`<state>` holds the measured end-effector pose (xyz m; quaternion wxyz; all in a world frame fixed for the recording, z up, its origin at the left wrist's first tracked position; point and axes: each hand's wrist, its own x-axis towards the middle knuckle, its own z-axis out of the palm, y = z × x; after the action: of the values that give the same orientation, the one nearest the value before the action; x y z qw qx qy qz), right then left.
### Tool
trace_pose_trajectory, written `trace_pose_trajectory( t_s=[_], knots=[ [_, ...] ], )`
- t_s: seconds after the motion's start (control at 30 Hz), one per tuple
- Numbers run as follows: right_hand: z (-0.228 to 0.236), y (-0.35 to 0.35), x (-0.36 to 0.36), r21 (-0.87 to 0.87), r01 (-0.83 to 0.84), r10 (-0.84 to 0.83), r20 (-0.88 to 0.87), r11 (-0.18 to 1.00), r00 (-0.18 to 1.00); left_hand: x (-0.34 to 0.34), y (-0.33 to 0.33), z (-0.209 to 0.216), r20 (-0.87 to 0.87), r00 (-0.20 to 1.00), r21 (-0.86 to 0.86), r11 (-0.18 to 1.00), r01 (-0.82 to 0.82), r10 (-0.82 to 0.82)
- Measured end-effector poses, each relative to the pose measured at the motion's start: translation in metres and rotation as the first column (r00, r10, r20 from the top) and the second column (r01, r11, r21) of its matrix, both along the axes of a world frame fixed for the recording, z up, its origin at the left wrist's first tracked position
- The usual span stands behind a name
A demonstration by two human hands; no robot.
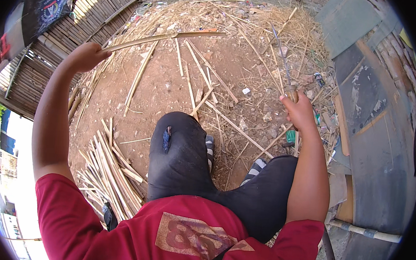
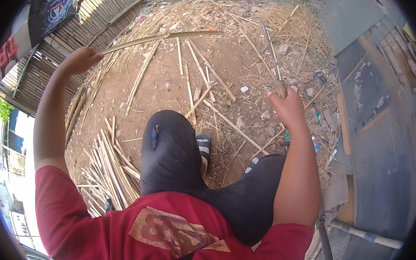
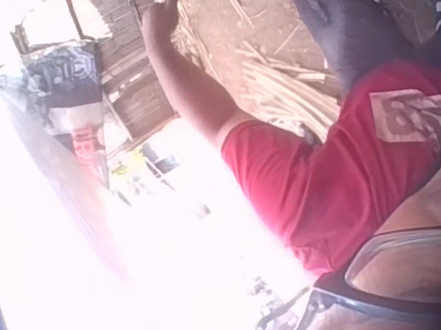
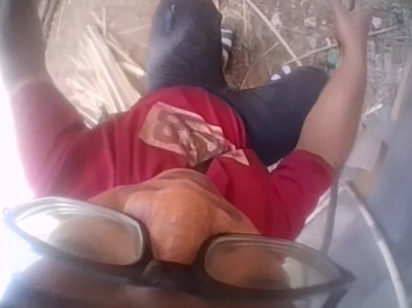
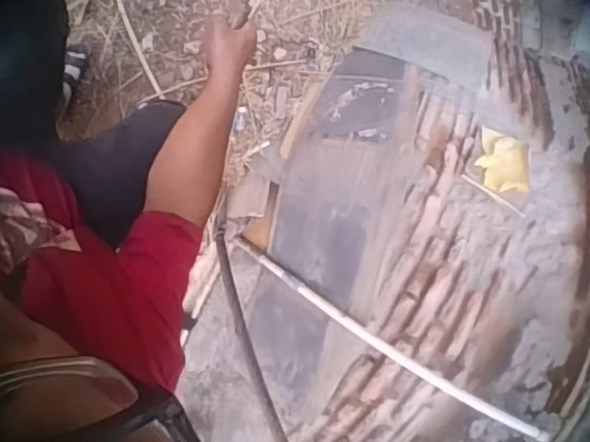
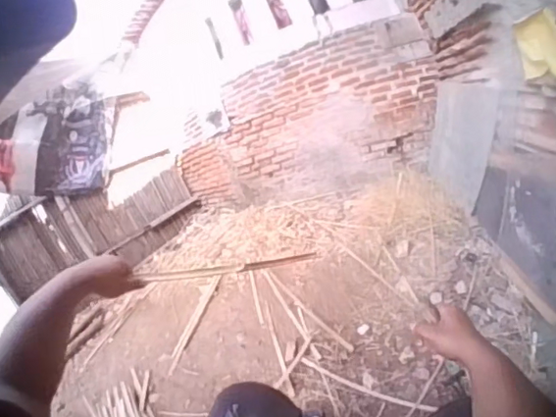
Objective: The person shaves a thin strip of bamboo using a knife, repeatedly drawing the blade along the length of the material.
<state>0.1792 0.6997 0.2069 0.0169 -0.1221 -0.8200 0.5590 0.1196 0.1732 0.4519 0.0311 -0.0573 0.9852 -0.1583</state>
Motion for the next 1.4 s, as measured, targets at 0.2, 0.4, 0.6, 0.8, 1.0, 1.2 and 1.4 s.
trace_pose_trajectory(
  t_s=[0.2, 0.4, 0.6, 0.8, 1.0, 1.2, 1.4],
  knots=[
    [-0.019, 0.027, -0.002, 0.07, -0.048, 0.044, 0.061, 0.996, 0.997, -0.008, 0.094, -0.082, 0.163, 0.959, -0.106, 0.963, 0.249, -0.23],
    [-0.018, 0.037, 0.008, 0.018, 0.021, -0.022, 0.04, 1.0, 0.999, -0.027, 0.156, -0.09, 0.262, 0.952, -0.14, 0.97, 0.2, -0.159],
    [-0.017, 0.039, 0.009, 0.038, -0.005, 0.003, 0.04, 0.999, 0.999, -0.029, 0.156, -0.049, 0.032, 0.918, -0.11, 0.911, 0.397, -0.396],
    [-0.006, 0.038, 0.018, 0.076, -0.031, 0.023, 0.101, 0.997, 0.995, -0.028, 0.168, -0.042, -0.319, 0.787, 0.135, 0.796, 0.59, -0.529],
    [-0.017, 0.044, 0.019, 0.141, -0.037, 0.027, 0.071, 0.989, 0.997, -0.037, 0.191, -0.083, -0.69, 0.724, 0.651, 0.434, 0.622, -0.002],
    [-0.019, 0.042, 0.021, 0.196, -0.082, 0.064, 0.097, 0.977, 0.993, -0.062, 0.233, -0.139, -0.659, 0.601, 0.657, -0.041, 0.752, 0.452],
    [-0.013, 0.042, 0.027, 0.138, -0.104, 0.088, 0.123, 0.985, 0.989, -0.08, 0.271, -0.127, -0.7, 0.377, 0.332, -0.192, 0.924, 0.606]
  ],
)
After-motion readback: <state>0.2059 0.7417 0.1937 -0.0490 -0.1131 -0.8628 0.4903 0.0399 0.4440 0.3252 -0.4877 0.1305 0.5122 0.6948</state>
